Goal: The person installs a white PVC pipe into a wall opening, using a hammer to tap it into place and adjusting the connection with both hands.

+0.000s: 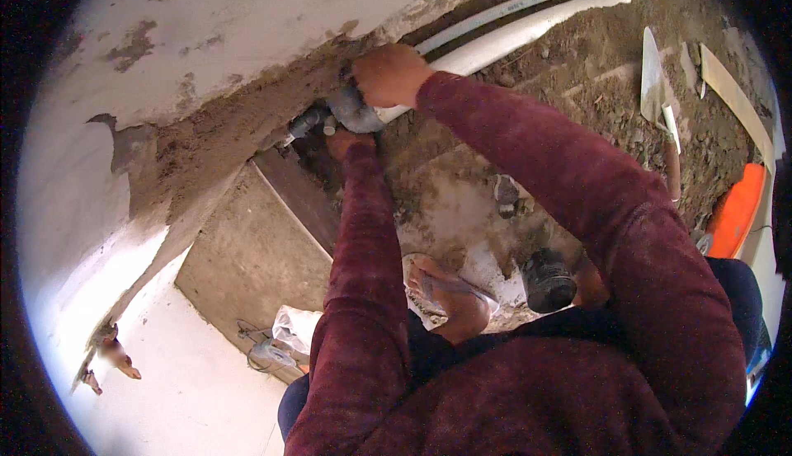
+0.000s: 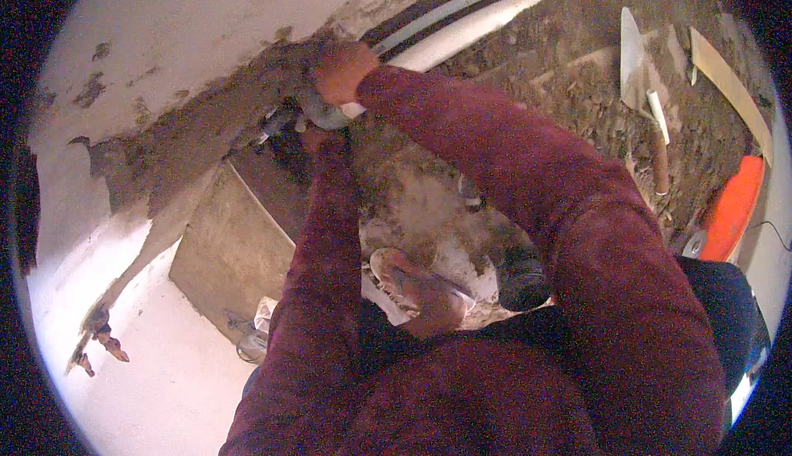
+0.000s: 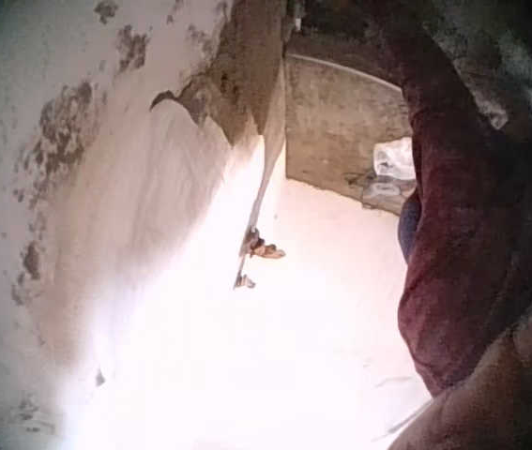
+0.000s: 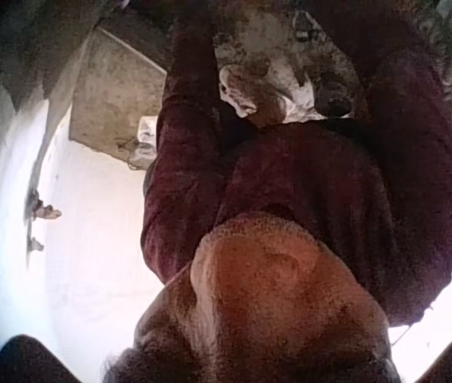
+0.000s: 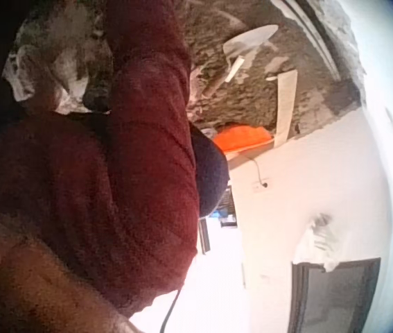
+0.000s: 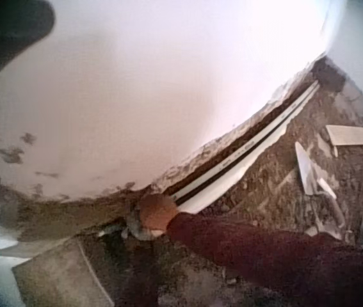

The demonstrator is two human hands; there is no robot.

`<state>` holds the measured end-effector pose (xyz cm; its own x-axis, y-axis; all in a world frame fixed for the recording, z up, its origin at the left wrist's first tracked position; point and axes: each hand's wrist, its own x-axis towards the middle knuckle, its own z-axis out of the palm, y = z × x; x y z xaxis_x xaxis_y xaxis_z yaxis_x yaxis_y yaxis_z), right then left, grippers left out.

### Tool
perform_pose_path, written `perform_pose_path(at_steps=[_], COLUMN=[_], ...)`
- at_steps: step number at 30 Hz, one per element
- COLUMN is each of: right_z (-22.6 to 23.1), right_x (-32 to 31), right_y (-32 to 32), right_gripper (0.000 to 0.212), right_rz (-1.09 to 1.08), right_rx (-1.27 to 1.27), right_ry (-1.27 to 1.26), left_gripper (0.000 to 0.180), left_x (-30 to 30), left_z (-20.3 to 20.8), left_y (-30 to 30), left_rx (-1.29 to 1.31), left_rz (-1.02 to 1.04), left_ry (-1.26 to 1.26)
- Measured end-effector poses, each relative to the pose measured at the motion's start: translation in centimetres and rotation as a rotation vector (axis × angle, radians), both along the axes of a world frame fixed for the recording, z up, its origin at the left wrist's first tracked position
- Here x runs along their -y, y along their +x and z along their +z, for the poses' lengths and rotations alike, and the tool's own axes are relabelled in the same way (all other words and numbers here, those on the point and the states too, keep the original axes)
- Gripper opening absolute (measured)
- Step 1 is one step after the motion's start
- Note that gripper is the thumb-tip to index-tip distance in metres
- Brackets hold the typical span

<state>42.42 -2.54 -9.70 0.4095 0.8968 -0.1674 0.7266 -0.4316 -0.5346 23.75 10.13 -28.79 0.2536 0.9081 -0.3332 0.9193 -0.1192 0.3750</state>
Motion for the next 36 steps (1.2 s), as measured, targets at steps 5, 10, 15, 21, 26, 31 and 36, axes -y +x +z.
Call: perform_pose_path(at_steps=[5, 10, 15, 21, 26, 31, 36], right_z=[-1.6, -4.1, -2.9, -3.1, 2.2, -4.1, -2.0], right_x=[1.1, 2.6, 2.9, 0.2, -1.0, 1.8, -0.3], right_y=[2.6, 4.5, 6.0, 1.0, 1.1, 4.0, -0.9], right_gripper=[0.032, 0.042, 0.045, 0.032, 0.032, 0.033, 0.034], right_rz=[0.115, 0.007, 0.023, 0.07, 0.104, 0.076, -0.022], right_rx=[-0.126, -0.26, -0.446, -0.041, -0.232, -0.135, -0.241], right_ry=[0.077, -0.107, -0.215, -0.125, -0.161, -0.175, -0.061], left_gripper=[0.038, 0.036, 0.034, 0.028, 0.026, 0.037, 0.033], left_x=[-0.4, 0.5, 0.7, 1.1, -2.5, 2.0, -1.2], left_z=[2.6, 2.9, 3.8, 4.0, 0.7, 4.9, -1.1], left_y=[0.6, 1.4, 0.3, 0.9, -1.3, 1.1, -1.2], left_rx=[-0.04, -0.023, -0.051, 0.61, 1.409, -0.02, 0.553], left_rz=[-0.113, -0.161, -0.141, -0.025, 0.51, 0.033, 0.126], left_ry=[0.076, 0.084, 0.117, -0.026, -0.451, 0.039, -0.037])
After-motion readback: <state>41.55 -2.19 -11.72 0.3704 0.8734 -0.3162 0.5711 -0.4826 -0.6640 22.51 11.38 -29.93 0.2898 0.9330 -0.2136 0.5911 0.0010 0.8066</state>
